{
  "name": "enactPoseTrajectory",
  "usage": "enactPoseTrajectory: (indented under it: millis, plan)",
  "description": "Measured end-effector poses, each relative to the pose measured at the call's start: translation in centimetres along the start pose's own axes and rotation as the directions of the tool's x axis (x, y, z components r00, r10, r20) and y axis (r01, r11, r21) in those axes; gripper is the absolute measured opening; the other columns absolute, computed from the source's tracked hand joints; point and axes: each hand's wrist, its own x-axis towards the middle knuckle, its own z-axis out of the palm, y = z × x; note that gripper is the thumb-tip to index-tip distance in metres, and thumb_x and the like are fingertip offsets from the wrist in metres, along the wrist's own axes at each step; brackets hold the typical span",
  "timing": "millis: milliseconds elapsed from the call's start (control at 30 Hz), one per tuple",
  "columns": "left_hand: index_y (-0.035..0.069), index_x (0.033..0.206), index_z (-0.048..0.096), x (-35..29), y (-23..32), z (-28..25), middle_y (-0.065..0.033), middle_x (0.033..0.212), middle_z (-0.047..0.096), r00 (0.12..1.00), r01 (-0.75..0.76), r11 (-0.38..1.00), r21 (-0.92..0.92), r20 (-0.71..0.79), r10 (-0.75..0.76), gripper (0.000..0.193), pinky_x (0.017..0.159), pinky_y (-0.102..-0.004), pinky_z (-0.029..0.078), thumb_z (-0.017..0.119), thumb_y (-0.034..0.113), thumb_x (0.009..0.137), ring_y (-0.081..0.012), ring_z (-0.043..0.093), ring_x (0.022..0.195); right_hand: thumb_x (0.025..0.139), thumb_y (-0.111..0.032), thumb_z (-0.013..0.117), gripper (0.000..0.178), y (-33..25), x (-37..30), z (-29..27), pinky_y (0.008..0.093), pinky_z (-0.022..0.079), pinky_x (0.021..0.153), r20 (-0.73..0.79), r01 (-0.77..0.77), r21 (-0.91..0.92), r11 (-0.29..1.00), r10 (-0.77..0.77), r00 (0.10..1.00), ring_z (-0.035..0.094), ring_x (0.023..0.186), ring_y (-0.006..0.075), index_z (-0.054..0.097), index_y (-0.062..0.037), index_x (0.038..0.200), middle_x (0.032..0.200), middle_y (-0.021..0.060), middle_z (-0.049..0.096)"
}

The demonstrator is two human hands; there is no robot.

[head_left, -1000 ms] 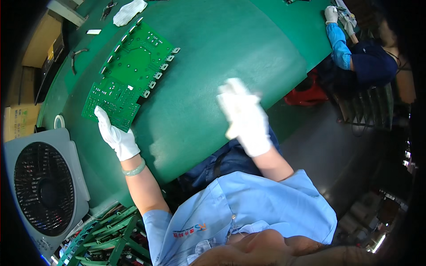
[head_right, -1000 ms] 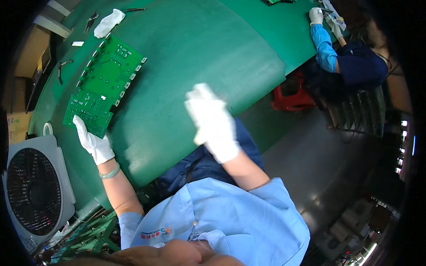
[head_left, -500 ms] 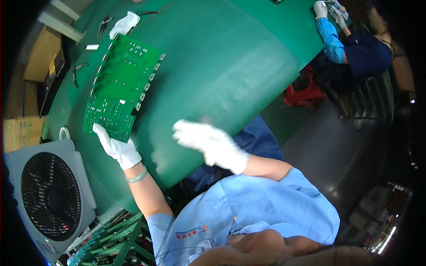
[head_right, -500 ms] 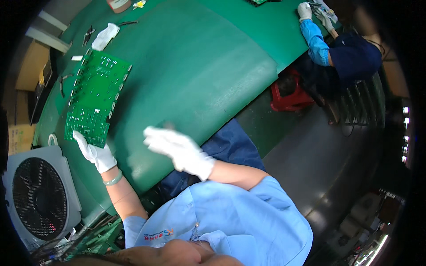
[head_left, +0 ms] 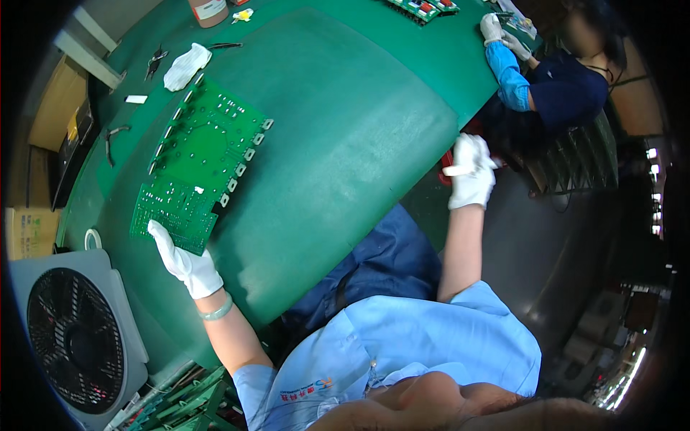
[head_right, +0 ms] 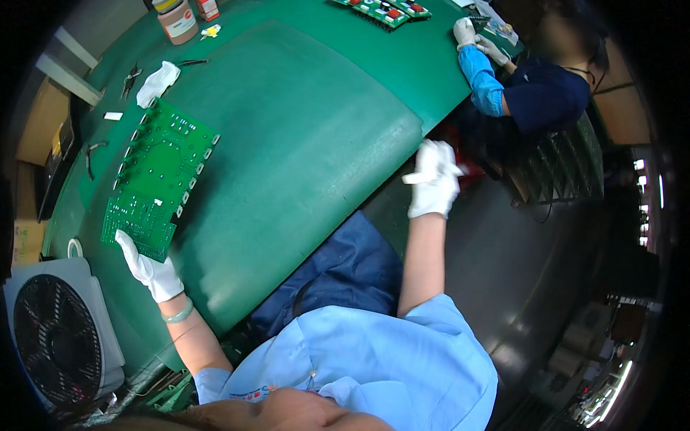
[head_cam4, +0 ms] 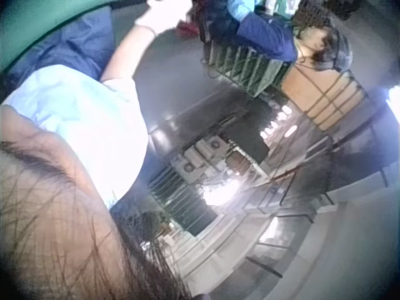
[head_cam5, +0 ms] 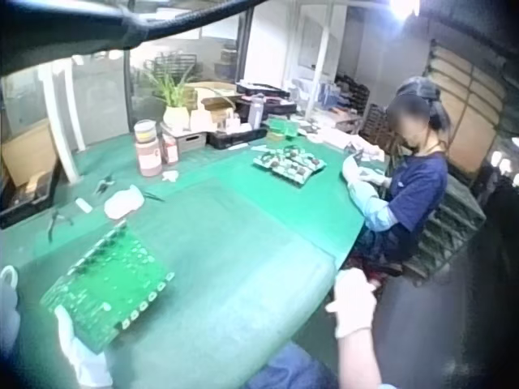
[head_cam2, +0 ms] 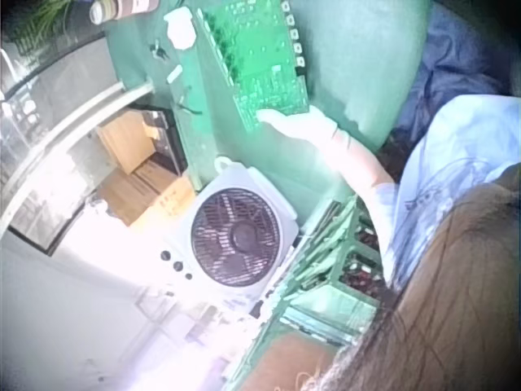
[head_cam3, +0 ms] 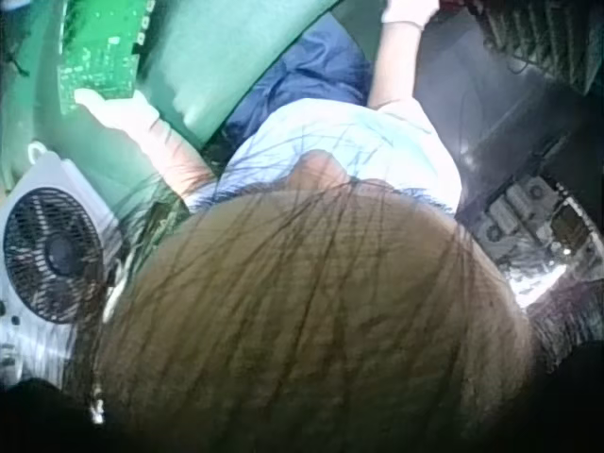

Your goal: The person inspects green printed circuit boards by hand, turning them over to view both sides and checking components. They place inspected boards into a green storage rack and retrieve new ones to continue the process.

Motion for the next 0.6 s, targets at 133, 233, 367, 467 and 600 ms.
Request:
enactPoseTrajectory:
  millis: [133,233,367,467,600]
  plan:
    - [0.002,0.139,0.042,-0.2,0.4,0.2,-0.0109,0.132,0.052,1.0,0.008,1.0,-0.009,-0.02,-0.009,0.05,0.098,-0.0377,0.047,0.039,0.037,0.103,-0.0223,0.055,0.115,0.102,-0.011,0.041,0.029,-0.8,1.2,-1.6,0.0334,0.05,0.1,-0.065,0.311,-0.291,0.905,-0.343,0.937,0.058,0.111,0.0205,0.051,0.0031,0.126,0.121,0.0141,0.056]
    - [0.002,0.139,0.042,0.0,0.3,-0.1,-0.0105,0.133,0.051,0.999,0.031,0.999,-0.04,-0.035,-0.032,0.05,0.098,-0.0375,0.047,0.039,0.037,0.103,-0.022,0.055,0.114,0.102,-0.014,0.038,0.039,2.7,-3.1,5.2,0.0391,0.044,0.107,0.288,-0.317,0.239,0.918,0.245,0.926,0.051,0.124,0.0291,0.042,0.0056,0.136,0.136,0.0198,0.047]
    - [0.003,0.139,0.042,-0.2,0.3,0.8,-0.0092,0.134,0.05,0.999,0.032,0.999,0.005,0.032,-0.032,0.05,0.096,-0.0365,0.047,0.038,0.037,0.103,-0.0213,0.054,0.115,0.099,-0.032,0.046,0.047,10.0,-8.7,11.0,0.035,0.04,0.108,0.603,-0.294,-0.466,0.834,0.543,0.585,0.049,0.127,0.0296,0.046,-0.003,0.136,0.14,0.0067,0.049]
    - [0.002,0.141,0.039,0.0,0.0,-0.2,-0.0112,0.138,0.047,0.999,-0.045,0.994,0.103,-0.003,0.046,0.051,0.096,-0.0363,0.046,0.039,0.035,0.104,-0.0214,0.052,0.118,0.098,-0.026,0.053,0.043,13.4,-7.8,13.6,0.0355,0.044,0.106,0.54,-0.793,-0.042,0.608,0.682,0.494,0.052,0.123,0.0276,0.048,-0.0018,0.133,0.135,0.01,0.052]
    - [0.003,0.142,0.04,0.2,0.0,-0.6,-0.0102,0.135,0.05,0.999,0.005,0.999,0.048,0.04,-0.007,0.052,0.097,-0.0372,0.045,0.038,0.038,0.103,-0.0227,0.054,0.116,0.093,-0.024,0.063,0.033,12.5,0.5,14.7,0.0305,0.057,0.08,0.272,-0.564,-0.046,0.825,0.553,0.787,0.063,0.094,0.0186,0.056,-0.0027,0.117,0.107,0.0075,0.06]
